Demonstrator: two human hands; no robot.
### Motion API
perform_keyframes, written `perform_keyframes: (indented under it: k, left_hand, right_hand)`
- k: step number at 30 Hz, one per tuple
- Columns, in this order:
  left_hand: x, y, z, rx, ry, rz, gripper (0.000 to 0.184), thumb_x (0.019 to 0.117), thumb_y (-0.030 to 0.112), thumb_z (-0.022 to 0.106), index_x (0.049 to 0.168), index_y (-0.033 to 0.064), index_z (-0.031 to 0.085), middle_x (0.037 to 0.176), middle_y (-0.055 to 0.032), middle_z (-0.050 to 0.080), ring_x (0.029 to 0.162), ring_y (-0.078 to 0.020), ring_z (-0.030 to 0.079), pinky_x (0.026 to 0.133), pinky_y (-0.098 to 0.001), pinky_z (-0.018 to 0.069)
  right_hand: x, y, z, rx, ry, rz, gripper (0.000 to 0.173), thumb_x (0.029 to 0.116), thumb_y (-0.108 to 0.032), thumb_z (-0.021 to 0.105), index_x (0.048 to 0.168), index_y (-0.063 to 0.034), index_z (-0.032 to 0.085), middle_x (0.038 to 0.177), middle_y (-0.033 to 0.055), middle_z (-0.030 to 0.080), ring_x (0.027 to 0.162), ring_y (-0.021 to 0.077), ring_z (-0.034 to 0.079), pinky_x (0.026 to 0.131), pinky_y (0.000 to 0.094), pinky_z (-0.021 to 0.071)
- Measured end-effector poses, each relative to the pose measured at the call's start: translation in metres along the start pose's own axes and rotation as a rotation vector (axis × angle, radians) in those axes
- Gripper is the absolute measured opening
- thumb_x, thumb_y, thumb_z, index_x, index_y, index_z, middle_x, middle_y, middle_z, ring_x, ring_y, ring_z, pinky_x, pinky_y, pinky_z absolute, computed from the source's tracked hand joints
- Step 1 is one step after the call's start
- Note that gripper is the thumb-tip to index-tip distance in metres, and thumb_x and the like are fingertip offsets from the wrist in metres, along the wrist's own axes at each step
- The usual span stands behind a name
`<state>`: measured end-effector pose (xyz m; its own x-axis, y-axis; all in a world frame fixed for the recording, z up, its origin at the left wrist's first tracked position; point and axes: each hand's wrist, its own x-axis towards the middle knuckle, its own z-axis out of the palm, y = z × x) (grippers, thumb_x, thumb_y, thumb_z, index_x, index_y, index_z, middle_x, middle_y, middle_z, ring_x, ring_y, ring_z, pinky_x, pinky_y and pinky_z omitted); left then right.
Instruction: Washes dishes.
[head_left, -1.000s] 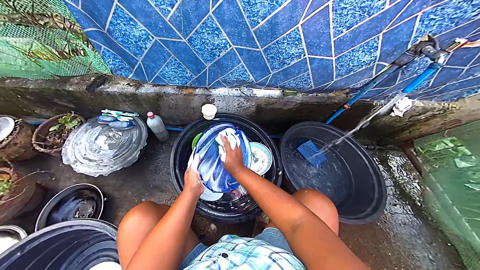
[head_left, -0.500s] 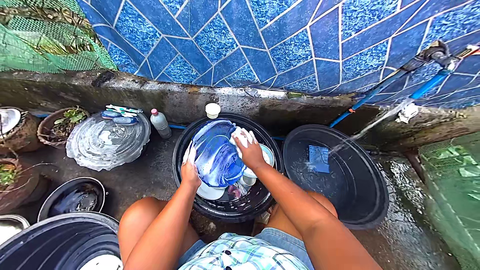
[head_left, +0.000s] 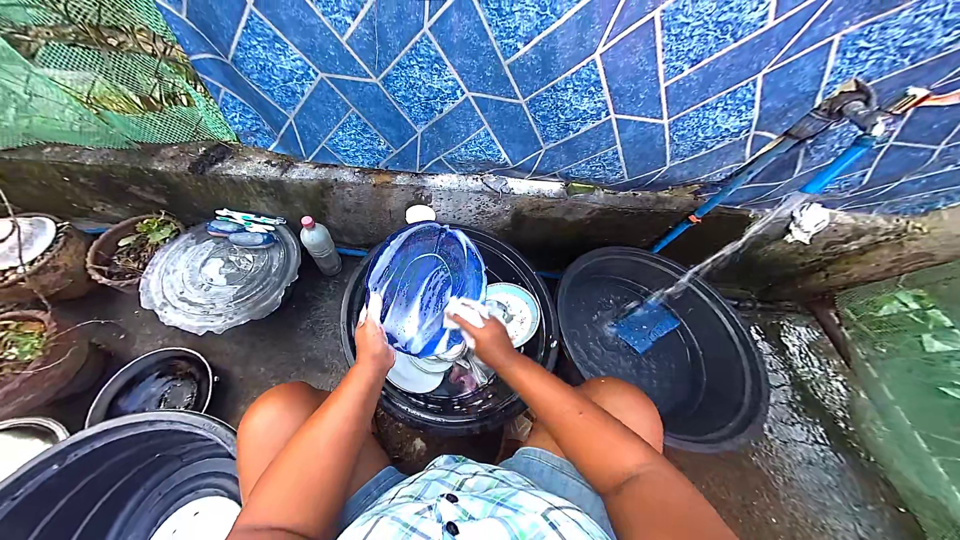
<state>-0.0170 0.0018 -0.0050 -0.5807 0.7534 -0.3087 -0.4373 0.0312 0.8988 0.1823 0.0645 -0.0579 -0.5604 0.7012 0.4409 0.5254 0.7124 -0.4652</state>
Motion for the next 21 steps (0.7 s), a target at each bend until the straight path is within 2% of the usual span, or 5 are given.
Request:
perform_keyframes:
  k: [5,11,15,17,21]
  left_hand:
    - [-0.038,-0.01,0.011,0.129,-0.152,-0.11,0.047,0.1134,0.021,0.024,0.155,-0.0008,0.033,0.154,-0.0193,0.043,0.137,-0.0195,0.048,0.113,-0.0357,0.0408]
    - [-0.054,-0.013,0.007,0.342,-0.141,-0.007,0.039,0.1108,0.01,0.035,0.142,-0.0111,0.045,0.139,-0.025,0.055,0.125,-0.0192,0.056,0.107,-0.0316,0.0446]
    - [-0.056,-0.009,-0.002,0.354,-0.099,-0.021,0.038,0.1114,0.013,0.036,0.14,-0.01,0.048,0.138,-0.025,0.055,0.125,-0.0203,0.056,0.107,-0.0332,0.0451]
    - [-0.058,-0.004,-0.004,0.334,-0.088,-0.057,0.038,0.1115,0.013,0.036,0.14,-0.0091,0.048,0.138,-0.0243,0.056,0.125,-0.0208,0.057,0.106,-0.0341,0.0455]
    - [-0.066,0.021,-0.008,0.169,-0.011,-0.269,0.035,0.1126,0.018,0.034,0.136,-0.0035,0.049,0.121,-0.0187,0.061,0.106,-0.0211,0.062,0.09,-0.037,0.0526]
  right_hand:
    - [0.042,-0.009,-0.013,-0.081,0.09,0.194,0.043,0.0953,-0.003,0.06,0.138,-0.0013,0.063,0.144,0.0262,0.058,0.135,0.0441,0.055,0.109,0.0599,0.047]
    - [0.034,-0.038,-0.013,0.048,-0.182,-0.151,0.038,0.098,-0.01,0.059,0.135,-0.0074,0.067,0.143,0.019,0.061,0.14,0.0379,0.052,0.113,0.0568,0.0443]
    - [0.036,0.011,-0.035,-0.072,-0.144,-0.009,0.041,0.0983,0.0,0.056,0.139,-0.0056,0.064,0.147,0.02,0.058,0.143,0.0395,0.048,0.116,0.0568,0.0412]
    - [0.039,0.016,-0.049,-0.145,-0.155,0.035,0.045,0.0964,0.005,0.056,0.138,-0.0087,0.065,0.146,0.0212,0.058,0.138,0.0427,0.053,0.109,0.0599,0.047]
    - [0.063,-0.005,-0.09,-0.028,-0.25,0.441,0.049,0.096,0.006,0.058,0.144,-0.004,0.058,0.141,0.0304,0.057,0.13,0.0518,0.055,0.107,0.0685,0.0431]
